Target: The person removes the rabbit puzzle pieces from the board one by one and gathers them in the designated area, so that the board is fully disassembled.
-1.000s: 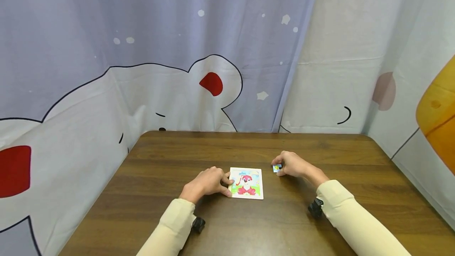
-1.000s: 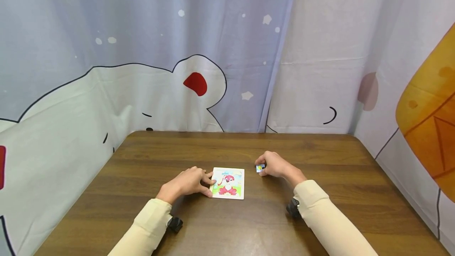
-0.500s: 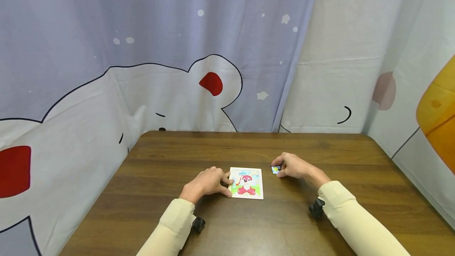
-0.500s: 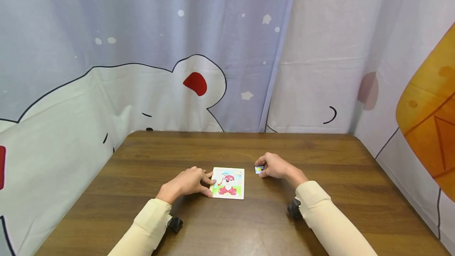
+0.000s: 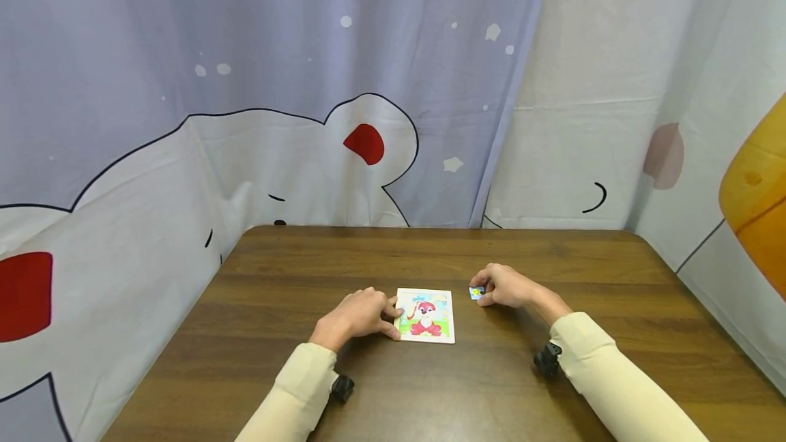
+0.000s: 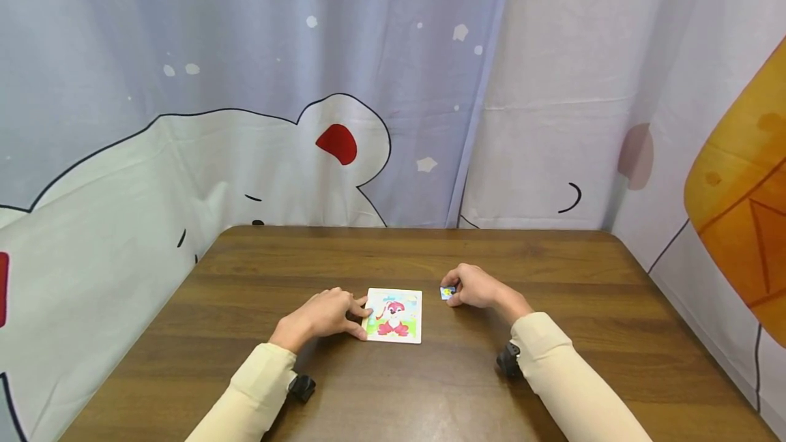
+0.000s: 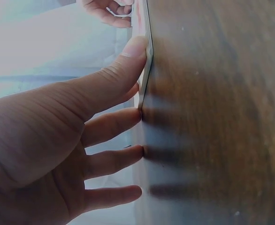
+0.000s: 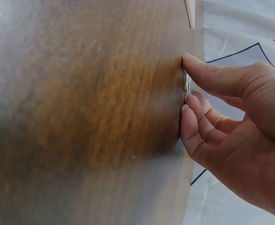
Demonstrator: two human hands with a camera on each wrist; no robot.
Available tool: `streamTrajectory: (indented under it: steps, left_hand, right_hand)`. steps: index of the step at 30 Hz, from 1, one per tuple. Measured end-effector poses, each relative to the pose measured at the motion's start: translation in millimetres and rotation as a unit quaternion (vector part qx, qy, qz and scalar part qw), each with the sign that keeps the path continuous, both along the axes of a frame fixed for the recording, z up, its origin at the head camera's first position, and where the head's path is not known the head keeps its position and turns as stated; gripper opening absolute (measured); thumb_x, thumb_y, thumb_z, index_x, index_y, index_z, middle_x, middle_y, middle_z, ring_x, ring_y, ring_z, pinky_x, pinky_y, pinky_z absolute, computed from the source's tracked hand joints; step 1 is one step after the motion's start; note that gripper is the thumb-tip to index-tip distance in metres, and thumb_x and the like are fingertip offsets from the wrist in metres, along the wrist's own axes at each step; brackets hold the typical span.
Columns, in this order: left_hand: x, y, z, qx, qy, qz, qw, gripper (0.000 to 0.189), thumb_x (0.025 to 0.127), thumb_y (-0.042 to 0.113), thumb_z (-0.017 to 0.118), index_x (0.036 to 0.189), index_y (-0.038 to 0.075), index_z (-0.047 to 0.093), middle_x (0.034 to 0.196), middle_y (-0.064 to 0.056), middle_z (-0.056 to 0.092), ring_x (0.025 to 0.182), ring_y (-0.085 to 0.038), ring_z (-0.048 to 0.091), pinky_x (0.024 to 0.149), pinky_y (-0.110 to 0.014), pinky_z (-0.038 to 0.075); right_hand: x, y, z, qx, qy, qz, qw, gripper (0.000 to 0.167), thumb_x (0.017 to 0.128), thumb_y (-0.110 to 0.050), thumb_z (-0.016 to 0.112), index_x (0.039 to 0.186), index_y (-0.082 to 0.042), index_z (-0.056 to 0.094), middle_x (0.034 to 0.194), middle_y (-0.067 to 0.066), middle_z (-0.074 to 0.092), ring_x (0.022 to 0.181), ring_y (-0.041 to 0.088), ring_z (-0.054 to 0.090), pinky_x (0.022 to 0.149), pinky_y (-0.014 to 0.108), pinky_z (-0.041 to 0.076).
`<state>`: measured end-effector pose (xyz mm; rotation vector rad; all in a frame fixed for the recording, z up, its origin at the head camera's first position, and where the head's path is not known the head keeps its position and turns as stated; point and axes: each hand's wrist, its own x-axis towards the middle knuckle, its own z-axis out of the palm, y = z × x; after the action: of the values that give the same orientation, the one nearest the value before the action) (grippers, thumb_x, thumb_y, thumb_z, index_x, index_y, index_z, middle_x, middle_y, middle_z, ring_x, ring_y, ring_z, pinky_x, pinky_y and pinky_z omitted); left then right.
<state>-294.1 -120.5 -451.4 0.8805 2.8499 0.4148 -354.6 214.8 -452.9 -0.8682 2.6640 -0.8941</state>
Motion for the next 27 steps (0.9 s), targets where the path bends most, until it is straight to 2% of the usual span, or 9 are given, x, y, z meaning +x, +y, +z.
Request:
streamTrajectory:
  steps: [14, 18, 27]
  left_hand:
    - [4.7, 3.0, -1.6, -0.016, 0.035, -0.014, 0.9991, 0.053, 0.081, 0.048, 0.077, 0.125, 0.019, 0.072, 0.135, -0.006, 0.061, 0.119, -0.032, 0.061, 0.083, -0.042, 0.055]
    - [5.3, 3.3, -1.4, -0.021, 0.034, -0.012, 0.9991, 0.052, 0.081, 0.047, 0.078, 0.124, 0.019, 0.072, 0.135, -0.005, 0.061, 0.118, -0.032, 0.062, 0.081, -0.041, 0.055]
    - [2.1, 3.4, -1.7, -0.019, 0.031, -0.009, 0.9993, 0.052, 0.08, 0.048, 0.078, 0.124, 0.02, 0.073, 0.135, -0.005, 0.061, 0.12, -0.033, 0.06, 0.085, -0.044, 0.054]
  right_hand:
    - [0.4, -0.7, -0.6, 0.014, 0.015, 0.001, 0.9998, 0.03, 0.08, -0.002, 0.081, 0.108, 0.004, 0.072, 0.096, 0.01, 0.061, 0.08, 0.014, 0.057, 0.071, 0.027, 0.049]
    - [0.4, -0.2, -1.1, 0.014, 0.018, 0.007, 0.9997, 0.029, 0.08, -0.002, 0.081, 0.107, 0.004, 0.073, 0.095, 0.01, 0.061, 0.079, 0.013, 0.056, 0.071, 0.026, 0.049]
    - [-0.3, 1.9, -1.9, 0.008, 0.02, 0.014, 0.9997, 0.029, 0.08, -0.004, 0.082, 0.107, 0.003, 0.073, 0.095, 0.01, 0.06, 0.078, 0.014, 0.057, 0.07, 0.026, 0.049]
